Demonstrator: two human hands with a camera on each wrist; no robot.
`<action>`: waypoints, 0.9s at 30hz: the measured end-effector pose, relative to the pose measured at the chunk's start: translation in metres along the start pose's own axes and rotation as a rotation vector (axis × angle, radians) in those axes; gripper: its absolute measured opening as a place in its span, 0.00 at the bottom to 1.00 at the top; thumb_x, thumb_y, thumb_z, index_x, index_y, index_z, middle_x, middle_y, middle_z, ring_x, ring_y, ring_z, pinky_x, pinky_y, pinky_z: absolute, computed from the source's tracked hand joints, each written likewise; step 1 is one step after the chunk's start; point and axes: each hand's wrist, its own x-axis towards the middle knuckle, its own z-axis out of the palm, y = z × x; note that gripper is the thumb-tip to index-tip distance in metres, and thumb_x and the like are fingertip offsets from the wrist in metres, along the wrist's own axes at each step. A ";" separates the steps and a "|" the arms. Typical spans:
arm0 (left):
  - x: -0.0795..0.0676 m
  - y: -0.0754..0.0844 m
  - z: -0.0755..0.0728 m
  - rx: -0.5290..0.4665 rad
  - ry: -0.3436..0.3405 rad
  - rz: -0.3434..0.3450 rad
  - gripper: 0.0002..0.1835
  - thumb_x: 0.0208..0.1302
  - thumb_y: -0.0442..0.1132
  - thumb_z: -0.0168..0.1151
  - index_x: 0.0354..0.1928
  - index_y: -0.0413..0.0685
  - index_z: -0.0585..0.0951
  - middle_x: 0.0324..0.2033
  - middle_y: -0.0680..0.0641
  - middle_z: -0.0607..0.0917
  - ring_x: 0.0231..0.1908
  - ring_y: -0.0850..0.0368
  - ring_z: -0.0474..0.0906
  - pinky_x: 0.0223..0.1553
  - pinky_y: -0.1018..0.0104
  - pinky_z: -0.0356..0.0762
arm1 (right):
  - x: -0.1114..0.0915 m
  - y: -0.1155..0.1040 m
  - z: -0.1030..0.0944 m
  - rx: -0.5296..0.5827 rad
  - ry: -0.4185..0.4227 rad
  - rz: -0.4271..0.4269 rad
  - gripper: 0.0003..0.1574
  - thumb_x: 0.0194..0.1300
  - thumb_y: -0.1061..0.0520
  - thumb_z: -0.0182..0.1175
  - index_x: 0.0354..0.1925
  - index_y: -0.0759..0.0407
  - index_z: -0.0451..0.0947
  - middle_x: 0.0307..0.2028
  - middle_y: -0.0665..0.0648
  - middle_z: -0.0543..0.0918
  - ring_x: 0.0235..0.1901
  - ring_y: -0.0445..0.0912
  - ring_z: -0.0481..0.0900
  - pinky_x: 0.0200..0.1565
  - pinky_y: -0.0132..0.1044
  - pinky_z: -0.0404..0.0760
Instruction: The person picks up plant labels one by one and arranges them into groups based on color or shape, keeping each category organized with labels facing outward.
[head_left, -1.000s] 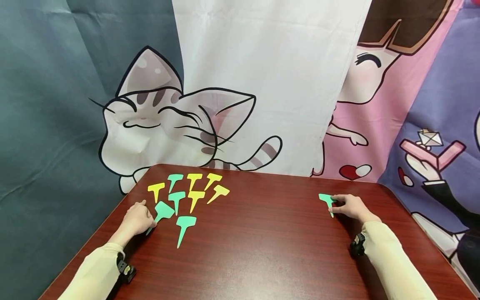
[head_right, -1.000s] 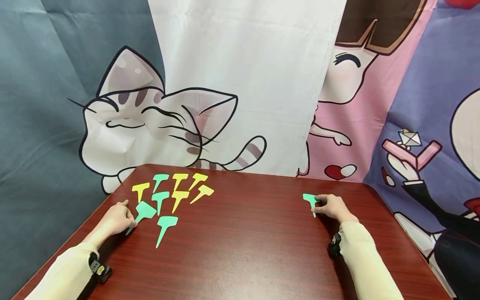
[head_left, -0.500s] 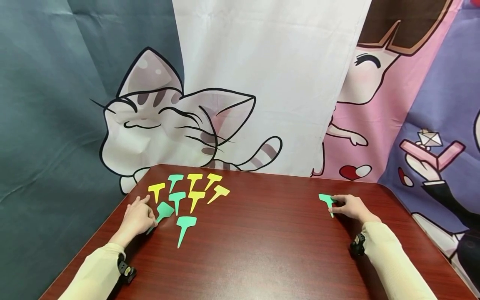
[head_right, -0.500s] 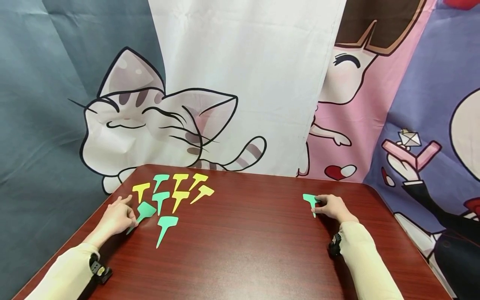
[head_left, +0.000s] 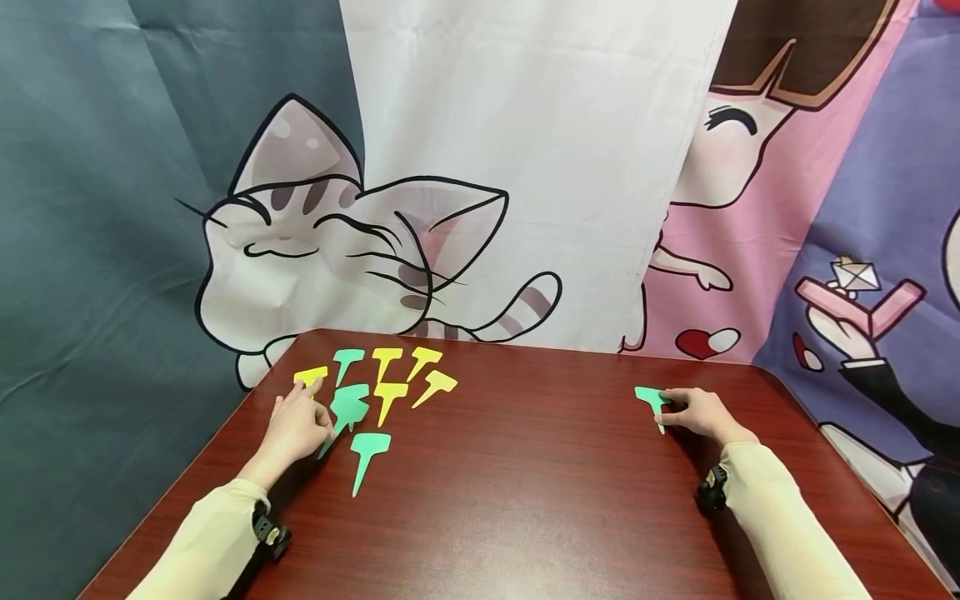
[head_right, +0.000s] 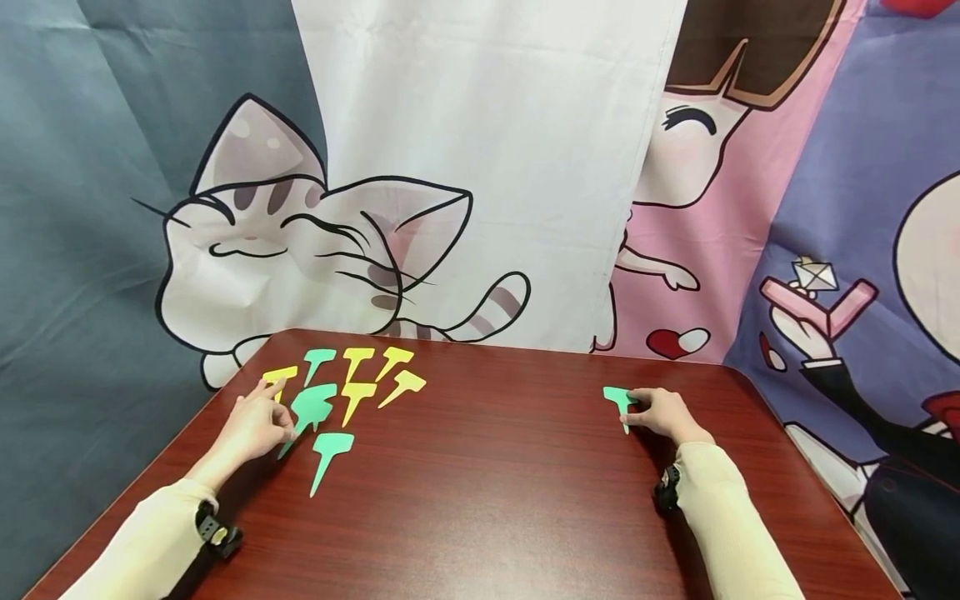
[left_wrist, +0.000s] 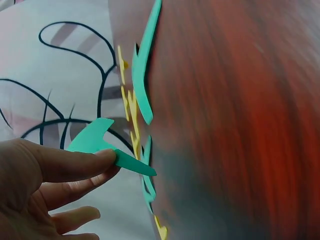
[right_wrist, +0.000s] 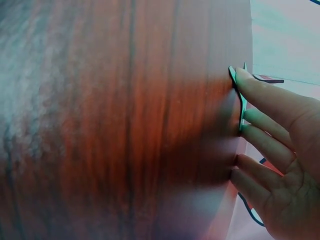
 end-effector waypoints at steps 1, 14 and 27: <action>0.001 0.002 0.001 -0.006 -0.002 0.002 0.12 0.43 0.29 0.69 0.11 0.46 0.78 0.66 0.28 0.62 0.68 0.25 0.46 0.62 0.26 0.41 | 0.000 0.000 0.000 0.001 0.001 -0.001 0.41 0.52 0.43 0.69 0.57 0.66 0.75 0.52 0.74 0.78 0.52 0.69 0.72 0.51 0.63 0.71; 0.016 0.030 0.018 -0.030 0.001 0.050 0.12 0.46 0.31 0.69 0.12 0.48 0.78 0.66 0.30 0.64 0.69 0.28 0.47 0.62 0.26 0.41 | 0.001 0.000 0.001 0.006 -0.006 0.009 0.41 0.52 0.43 0.69 0.58 0.66 0.74 0.52 0.75 0.77 0.51 0.69 0.73 0.51 0.63 0.72; 0.031 0.059 0.038 -0.039 -0.010 0.082 0.12 0.47 0.30 0.67 0.12 0.48 0.78 0.66 0.33 0.66 0.70 0.31 0.49 0.64 0.29 0.43 | -0.001 0.000 0.001 0.009 -0.017 0.019 0.42 0.52 0.42 0.69 0.58 0.66 0.74 0.53 0.75 0.76 0.52 0.69 0.72 0.51 0.64 0.71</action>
